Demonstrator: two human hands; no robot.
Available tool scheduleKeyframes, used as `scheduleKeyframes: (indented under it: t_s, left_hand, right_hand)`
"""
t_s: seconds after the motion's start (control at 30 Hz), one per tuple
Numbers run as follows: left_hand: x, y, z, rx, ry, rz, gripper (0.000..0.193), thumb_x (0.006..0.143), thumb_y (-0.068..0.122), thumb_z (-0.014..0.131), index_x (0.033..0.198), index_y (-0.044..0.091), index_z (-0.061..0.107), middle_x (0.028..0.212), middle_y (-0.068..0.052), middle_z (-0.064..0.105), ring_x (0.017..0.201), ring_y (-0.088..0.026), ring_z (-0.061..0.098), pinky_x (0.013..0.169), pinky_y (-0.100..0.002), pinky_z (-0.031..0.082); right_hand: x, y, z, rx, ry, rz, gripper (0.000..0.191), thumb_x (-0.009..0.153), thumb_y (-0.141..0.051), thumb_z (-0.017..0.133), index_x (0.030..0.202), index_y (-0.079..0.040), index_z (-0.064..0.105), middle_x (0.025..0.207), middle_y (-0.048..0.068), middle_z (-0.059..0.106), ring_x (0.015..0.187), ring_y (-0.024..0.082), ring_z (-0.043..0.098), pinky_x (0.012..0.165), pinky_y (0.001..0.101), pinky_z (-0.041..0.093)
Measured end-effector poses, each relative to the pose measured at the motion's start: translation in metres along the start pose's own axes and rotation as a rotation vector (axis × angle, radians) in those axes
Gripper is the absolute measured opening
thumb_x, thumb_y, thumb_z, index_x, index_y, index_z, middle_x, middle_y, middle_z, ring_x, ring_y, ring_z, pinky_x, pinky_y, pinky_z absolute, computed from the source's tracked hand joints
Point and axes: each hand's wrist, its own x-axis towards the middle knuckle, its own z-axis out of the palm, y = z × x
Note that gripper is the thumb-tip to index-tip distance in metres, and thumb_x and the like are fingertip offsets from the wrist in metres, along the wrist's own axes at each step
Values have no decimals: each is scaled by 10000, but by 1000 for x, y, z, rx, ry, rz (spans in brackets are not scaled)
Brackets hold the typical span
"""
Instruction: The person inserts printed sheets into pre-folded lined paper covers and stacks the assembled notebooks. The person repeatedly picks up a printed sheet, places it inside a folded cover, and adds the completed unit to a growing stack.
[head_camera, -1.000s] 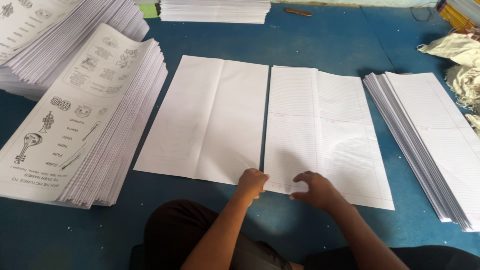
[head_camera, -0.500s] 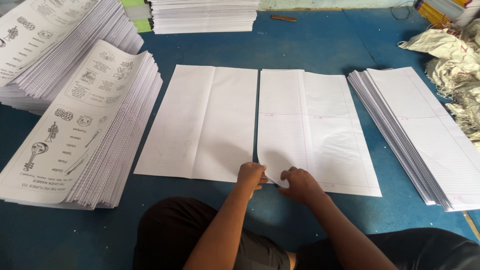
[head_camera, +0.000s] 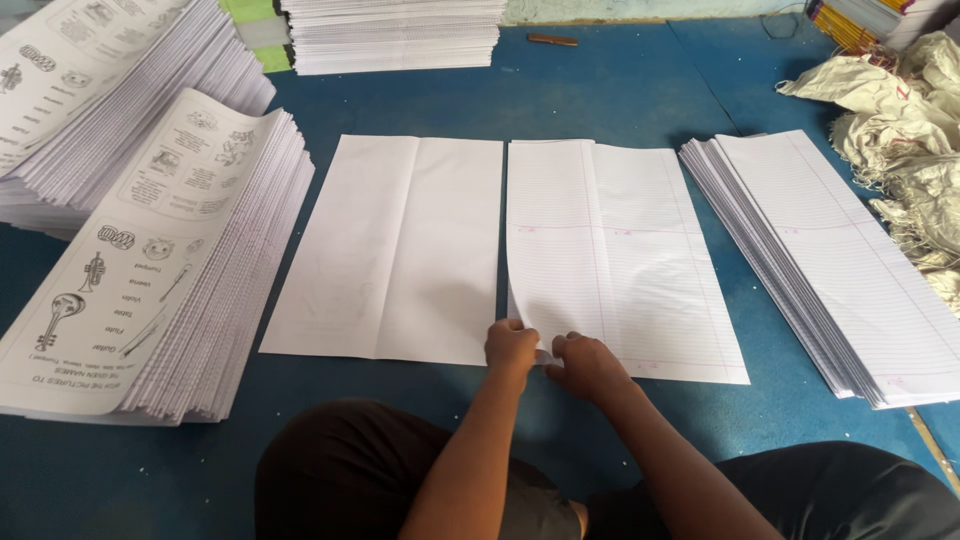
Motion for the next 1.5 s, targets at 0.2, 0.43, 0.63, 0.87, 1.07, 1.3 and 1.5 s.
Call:
scheduleKeyframes:
  t_s: [0.2,0.43,0.63,0.87,1.07,1.3,1.5]
  left_hand:
    - [11,-3,-8,-94,-47,-74,339,791,165,685,1074,-14,735,886,-131,751,673,-197,692,541,-327,490]
    - [30,4,-4,-63,-43,-251,758,847,664,675,1149,-30,699,1064,-154,676,901,-266,672,674,-413,566]
    - [44,7,-1,-178,-140,-290,911,890,749,463,1355,-31,533,1227,-198,610,1032,-308,660,820,-520,609]
    - [54,13,0,-149,-155,-279,869,853,671,616,1325,-52,520,1222,-245,601,1005,-332,662,739,-514,622]
    - [62,7,3,-12,-172,-34,610,921,364,795,1029,-212,627,843,-174,553,768,-278,505,639,-415,438]
    - [61,6,10,13,-79,-69,307,892,199,686,996,-89,713,898,-194,727,811,-249,707,727,-377,560]
    - [69,3,19,-12,-43,-139,305,904,167,683,1069,-90,687,961,-222,716,874,-276,703,764,-383,572]
  right_hand:
    - [11,5,5,-24,82,16,251,992,-280,595,1020,-32,622,992,199,718,951,360,719,896,444,580]
    - [18,18,13,151,199,58,273,992,-285,568,989,-14,602,926,232,722,884,399,715,840,483,574]
    - [22,25,4,252,132,190,359,1015,-347,532,957,-6,626,878,255,720,878,403,712,842,490,572]
    - [30,41,4,269,-1,83,270,945,-270,591,1026,-46,718,1026,175,747,1027,343,702,946,462,540]
    - [44,92,-23,342,-72,-13,412,899,-337,725,1221,-88,668,1294,129,662,1232,295,604,1044,448,500]
    - [38,211,-77,126,-40,231,379,949,-326,671,1264,-118,649,1358,95,657,1277,259,607,1095,463,495]
    - [20,328,-92,43,154,475,696,846,-353,806,1442,-102,548,1458,176,572,1363,337,537,1141,490,447]
